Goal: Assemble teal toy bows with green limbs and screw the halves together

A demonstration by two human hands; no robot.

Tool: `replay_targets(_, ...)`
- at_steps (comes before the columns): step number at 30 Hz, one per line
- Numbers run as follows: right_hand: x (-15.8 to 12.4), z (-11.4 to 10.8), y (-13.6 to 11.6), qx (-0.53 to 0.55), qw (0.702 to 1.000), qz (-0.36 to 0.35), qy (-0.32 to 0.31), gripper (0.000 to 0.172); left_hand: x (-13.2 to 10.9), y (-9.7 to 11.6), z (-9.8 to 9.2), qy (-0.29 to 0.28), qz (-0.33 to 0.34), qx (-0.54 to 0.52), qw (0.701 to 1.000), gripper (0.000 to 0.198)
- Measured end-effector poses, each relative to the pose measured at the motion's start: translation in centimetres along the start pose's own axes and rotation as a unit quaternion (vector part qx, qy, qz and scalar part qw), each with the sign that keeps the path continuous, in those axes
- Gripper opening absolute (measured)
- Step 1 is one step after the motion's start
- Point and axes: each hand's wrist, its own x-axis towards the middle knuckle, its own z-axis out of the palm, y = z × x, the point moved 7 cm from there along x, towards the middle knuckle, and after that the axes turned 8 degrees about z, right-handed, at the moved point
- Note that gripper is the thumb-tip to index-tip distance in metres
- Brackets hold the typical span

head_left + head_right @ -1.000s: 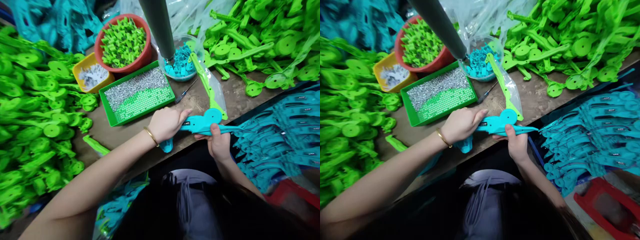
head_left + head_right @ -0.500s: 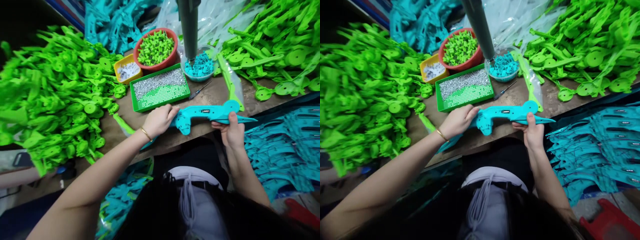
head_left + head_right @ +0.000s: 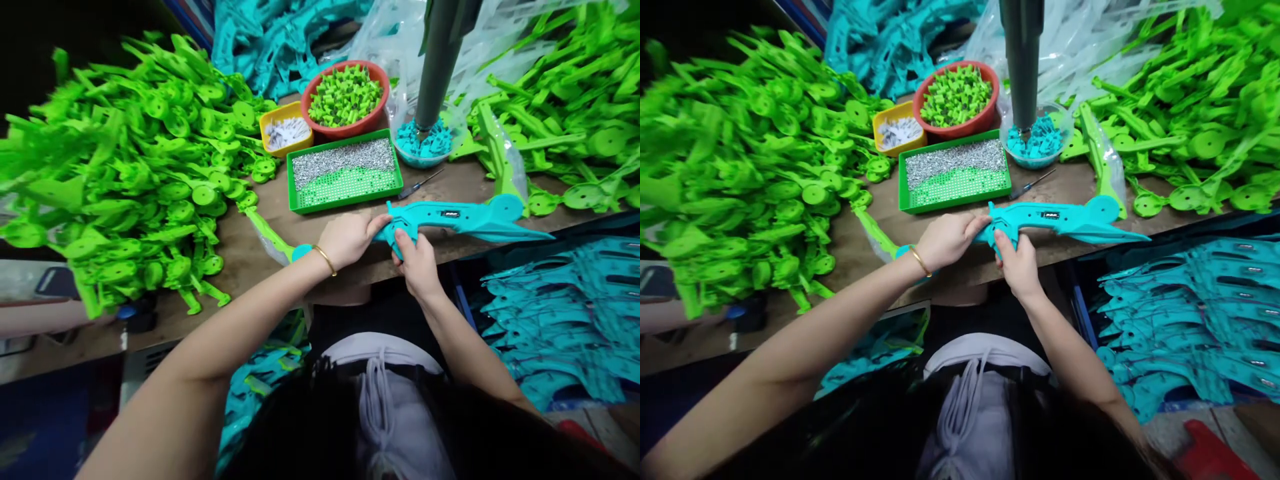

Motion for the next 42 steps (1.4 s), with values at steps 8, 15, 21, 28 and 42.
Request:
replay_targets(8,-0.1,0.5,0.6,0.087,0.993,0.069,-0.041,0.049,-2.2,-3.0,-0.6,-0.038,-0.025,0.032,0.998,0.072)
replay_targets(15,-4.1,9.6,5.9,0.003,0.949,0.208,-0.237,0.051,-1.2,-2.1,0.6,-0.02,-0.032,0.003,0.999,0.077)
replay_targets(21,-4.3,9.0,5.4,-0.015,0.961,0.164,-0.221,0.048,-1.9,-2.0,0.5,-0.001,-0.068,-0.013,0.998,0.079)
replay_targets(28,-7.2,12.4,8.5,0.073,0.914,0.281,-0.282,0.054,-2.3,-1.6,1.3,-0.018,-0.055,-0.009,0.998,0.083)
replay_targets(42,-7.2,8.6,1.7,-0.167,0.895,0.213,-0.354,0.027,-4.1,-5.9,1.7,-0.087,-0.014,0.024,0.996,0.074)
